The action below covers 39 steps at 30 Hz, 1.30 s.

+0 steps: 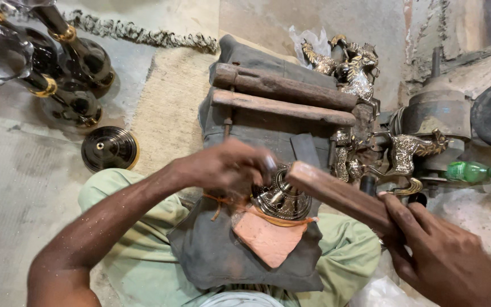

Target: The person sits on the floor holding a brass bell-shaped object against a wooden form on their lap and repeatedly strikes it with a wooden mallet, repositioning the piece between strikes to shape its surface. Ornate metal figurines and finished brass items are visible around the workspace.

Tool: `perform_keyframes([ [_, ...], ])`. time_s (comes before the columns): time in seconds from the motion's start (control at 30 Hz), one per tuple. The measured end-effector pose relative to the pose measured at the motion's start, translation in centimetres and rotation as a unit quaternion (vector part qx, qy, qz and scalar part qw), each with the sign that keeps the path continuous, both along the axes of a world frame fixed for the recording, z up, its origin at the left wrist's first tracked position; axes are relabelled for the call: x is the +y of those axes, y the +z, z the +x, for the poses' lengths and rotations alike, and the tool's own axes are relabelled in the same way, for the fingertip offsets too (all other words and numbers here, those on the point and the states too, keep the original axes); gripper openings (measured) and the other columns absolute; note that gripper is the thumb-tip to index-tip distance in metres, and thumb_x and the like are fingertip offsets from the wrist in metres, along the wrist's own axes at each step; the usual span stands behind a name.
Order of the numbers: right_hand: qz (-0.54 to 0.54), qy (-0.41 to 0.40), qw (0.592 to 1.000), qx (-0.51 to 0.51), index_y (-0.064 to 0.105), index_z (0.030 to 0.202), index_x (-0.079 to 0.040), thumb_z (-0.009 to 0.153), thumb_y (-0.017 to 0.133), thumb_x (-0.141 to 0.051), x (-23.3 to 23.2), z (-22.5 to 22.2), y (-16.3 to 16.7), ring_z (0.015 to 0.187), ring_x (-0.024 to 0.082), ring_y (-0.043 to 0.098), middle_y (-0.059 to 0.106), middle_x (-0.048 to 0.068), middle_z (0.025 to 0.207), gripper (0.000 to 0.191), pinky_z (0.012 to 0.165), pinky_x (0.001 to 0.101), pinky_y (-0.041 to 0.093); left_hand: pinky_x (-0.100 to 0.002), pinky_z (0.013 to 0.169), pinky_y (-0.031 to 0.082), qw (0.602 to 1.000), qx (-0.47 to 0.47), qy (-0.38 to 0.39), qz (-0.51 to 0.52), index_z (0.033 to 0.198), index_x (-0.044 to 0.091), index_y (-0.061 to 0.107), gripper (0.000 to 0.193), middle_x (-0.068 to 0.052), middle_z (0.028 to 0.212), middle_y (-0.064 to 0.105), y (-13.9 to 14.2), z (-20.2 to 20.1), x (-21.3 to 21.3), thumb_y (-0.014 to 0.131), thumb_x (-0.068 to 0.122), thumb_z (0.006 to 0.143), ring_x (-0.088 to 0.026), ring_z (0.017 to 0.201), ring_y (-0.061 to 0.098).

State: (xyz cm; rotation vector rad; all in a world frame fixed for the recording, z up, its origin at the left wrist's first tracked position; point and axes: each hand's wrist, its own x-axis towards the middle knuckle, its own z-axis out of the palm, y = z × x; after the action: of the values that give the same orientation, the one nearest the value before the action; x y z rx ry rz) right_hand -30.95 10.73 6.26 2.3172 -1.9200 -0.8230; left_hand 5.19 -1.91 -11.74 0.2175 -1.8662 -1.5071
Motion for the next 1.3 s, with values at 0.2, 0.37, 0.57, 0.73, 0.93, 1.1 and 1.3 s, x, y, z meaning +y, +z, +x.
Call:
perform_keyframes([
  [0.2,-0.076,-0.168,0.851,-0.491,0.055,0.135,-0.004,0.077,0.082,-0.015,3.1,-0.8,-6.7,0.078,0.012,0.065,0.067,0.006,0.088,0.065,0.068,0.0299,0.054,-0.038,0.094,0.060,0.942,0.186,0.215,0.175,0.133,0.006,0.057,0.028,-0.011,0.103,0.072,-0.9,1.2,-0.8,0.064,0.011,0.107,-0.020,0.099,0.071],
  [0.37,-0.005,-0.322,0.611,-0.724,0.049,0.133,-0.003,0.083,0.079,-0.004,5.0,1.9,-14.5,0.085,0.015,0.065,0.061,0.008,0.105,0.058,0.071,0.0338,0.058,-0.037,0.097,0.057,0.980,-0.045,0.160,0.109,0.127,0.006,0.059,0.022,-0.009,0.111,0.070,0.5,-2.0,0.3,0.060,0.019,0.110,-0.022,0.109,0.068],
  [0.57,0.037,-0.236,0.517,-0.822,0.043,0.139,-0.005,0.088,0.068,-0.003,4.3,6.3,-17.5,0.104,0.023,0.071,0.060,0.011,0.134,0.057,0.088,0.0377,0.059,-0.035,0.091,0.051,0.979,-0.157,0.121,0.036,0.127,0.003,0.046,0.042,-0.005,0.114,0.074,3.0,-3.2,-0.1,0.067,0.008,0.091,-0.017,0.105,0.063],
  [0.73,0.027,-0.193,0.489,-0.850,0.041,0.141,0.000,0.092,0.067,-0.004,3.0,7.3,-17.6,0.119,0.028,0.067,0.063,0.019,0.132,0.055,0.103,0.0403,0.054,-0.036,0.080,0.056,0.937,-0.256,0.235,0.034,0.093,0.002,0.049,0.039,-0.014,0.085,0.064,4.3,-3.1,0.6,0.083,0.020,0.088,-0.017,0.097,0.073],
  [0.93,0.013,-0.168,0.459,-0.872,0.041,0.140,0.000,0.094,0.067,-0.006,1.7,7.1,-17.9,0.122,0.027,0.066,0.062,0.019,0.132,0.054,0.106,0.0413,0.053,-0.041,0.067,0.053,0.831,-0.397,0.371,-0.120,0.095,0.003,0.052,0.050,-0.014,0.088,0.074,5.3,-4.0,2.1,0.087,0.035,0.082,-0.025,0.078,0.071],
  [1.1,0.039,-0.171,0.471,-0.865,0.048,0.135,0.000,0.093,0.067,-0.006,1.5,7.0,-18.7,0.117,0.025,0.068,0.062,0.014,0.130,0.046,0.098,0.0390,0.057,-0.041,0.063,0.059,0.811,-0.420,0.403,0.055,0.113,0.003,0.046,0.046,-0.016,0.099,0.070,6.3,-2.3,2.7,0.074,0.034,0.095,-0.024,0.080,0.071],
  [1.3,0.039,-0.230,0.511,-0.827,0.049,0.137,-0.004,0.089,0.074,-0.013,1.6,6.0,-20.5,0.089,0.016,0.066,0.063,0.007,0.108,0.055,0.070,0.0328,0.059,-0.037,0.081,0.067,0.891,-0.299,0.331,0.085,0.121,0.005,0.071,0.030,-0.015,0.108,0.079,6.1,-2.6,6.2,0.075,0.016,0.094,-0.022,0.096,0.078],
])
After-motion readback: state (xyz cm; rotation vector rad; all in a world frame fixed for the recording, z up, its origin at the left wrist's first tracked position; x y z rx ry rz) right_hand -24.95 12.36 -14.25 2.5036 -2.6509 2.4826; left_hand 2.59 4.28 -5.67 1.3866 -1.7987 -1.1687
